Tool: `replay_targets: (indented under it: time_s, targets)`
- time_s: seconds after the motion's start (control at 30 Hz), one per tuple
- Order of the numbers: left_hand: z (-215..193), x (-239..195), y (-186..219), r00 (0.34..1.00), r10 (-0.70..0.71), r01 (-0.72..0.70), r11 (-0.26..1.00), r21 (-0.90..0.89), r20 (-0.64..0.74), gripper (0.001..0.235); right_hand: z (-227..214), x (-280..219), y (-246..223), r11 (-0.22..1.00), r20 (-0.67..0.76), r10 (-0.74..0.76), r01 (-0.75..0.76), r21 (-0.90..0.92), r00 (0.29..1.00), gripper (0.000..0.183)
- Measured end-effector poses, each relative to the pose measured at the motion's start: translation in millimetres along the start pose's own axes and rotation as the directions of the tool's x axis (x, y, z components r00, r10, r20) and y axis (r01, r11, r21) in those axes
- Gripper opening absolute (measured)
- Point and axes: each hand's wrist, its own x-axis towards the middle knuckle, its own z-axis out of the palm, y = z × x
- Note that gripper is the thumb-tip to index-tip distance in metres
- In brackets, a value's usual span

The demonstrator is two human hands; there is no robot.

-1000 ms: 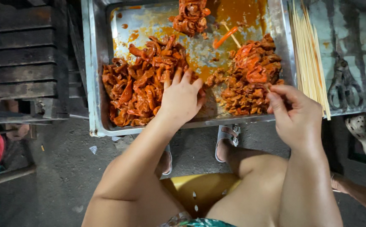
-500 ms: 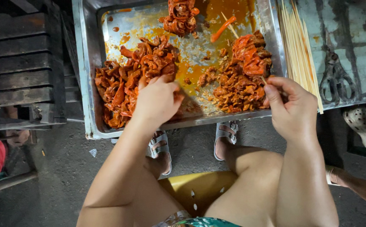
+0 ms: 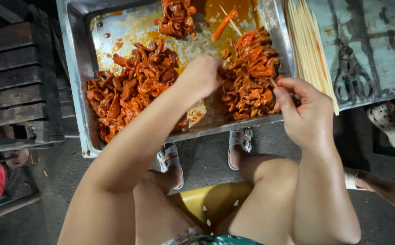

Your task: The person picks up marinated meat pieces from a tray and threads them onto wooden skewers, one piece at a time, until several skewers are filled.

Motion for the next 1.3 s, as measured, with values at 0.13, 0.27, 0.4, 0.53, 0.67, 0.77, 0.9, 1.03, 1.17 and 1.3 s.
replay_targets:
  time_s: [0.13,0.27,0.4,0.53,0.67,0.77,0.9,1.03,1.17,1.3]
  targets:
    - [-31.2,-0.3,-0.3,0.991,-0.106,0.09,0.977,-0.192,-0.077,0.017,-5.2,-0.2,6.0,0.999,-0.041,-0.028,0.029,0.038,0.999,0.017]
    - [-38.2,8.7,-3.0,0.967,-0.047,-0.052,0.925,-0.375,-0.249,0.018,-6.0,-0.3,8.0,0.998,-0.052,-0.031,0.035,0.059,0.998,0.016]
    - [-16.2,19.1,-2.0,0.947,0.182,-0.288,0.847,-0.447,-0.266,0.025,-6.3,2.9,7.4,0.997,-0.056,-0.005,0.009,0.074,0.998,0.016]
    - [-3.5,11.6,4.8,0.885,0.317,-0.353,0.934,-0.05,-0.341,0.03,-8.7,2.5,7.6,0.998,-0.065,0.013,-0.009,0.065,0.998,0.016]
    - [-5.5,-15.9,13.5,0.998,0.058,-0.054,0.968,-0.246,0.007,0.024,-9.9,2.5,7.4,0.998,-0.079,0.02,-0.016,0.056,0.997,0.016]
    - [-0.8,-24.8,13.0,0.996,0.089,-0.086,0.98,-0.181,0.006,0.025,-7.9,2.8,4.6,1.0,-0.075,0.011,-0.009,0.028,0.997,0.017]
    - [8.0,-26.6,8.0,0.988,0.127,-0.136,0.984,-0.119,-0.084,0.023,-6.0,3.0,4.3,0.998,-0.051,0.017,-0.014,0.062,0.999,0.017]
    - [-0.9,-31.4,-1.0,0.99,0.058,-0.092,0.957,-0.274,-0.129,0.013,-5.9,2.3,9.2,0.997,-0.033,0.03,-0.027,0.071,0.999,0.017]
    - [-19.6,-51.1,-20.4,0.982,-0.104,0.0,0.829,-0.559,-0.155,0.021,-7.4,0.8,14.1,0.991,-0.017,0.042,-0.039,0.126,0.999,0.018]
    - [-15.7,-60.6,-33.8,0.982,-0.021,-0.188,0.08,-0.979,-0.19,0.03,-7.3,-2.2,9.3,0.989,0.018,0.051,-0.053,0.135,0.999,0.018]
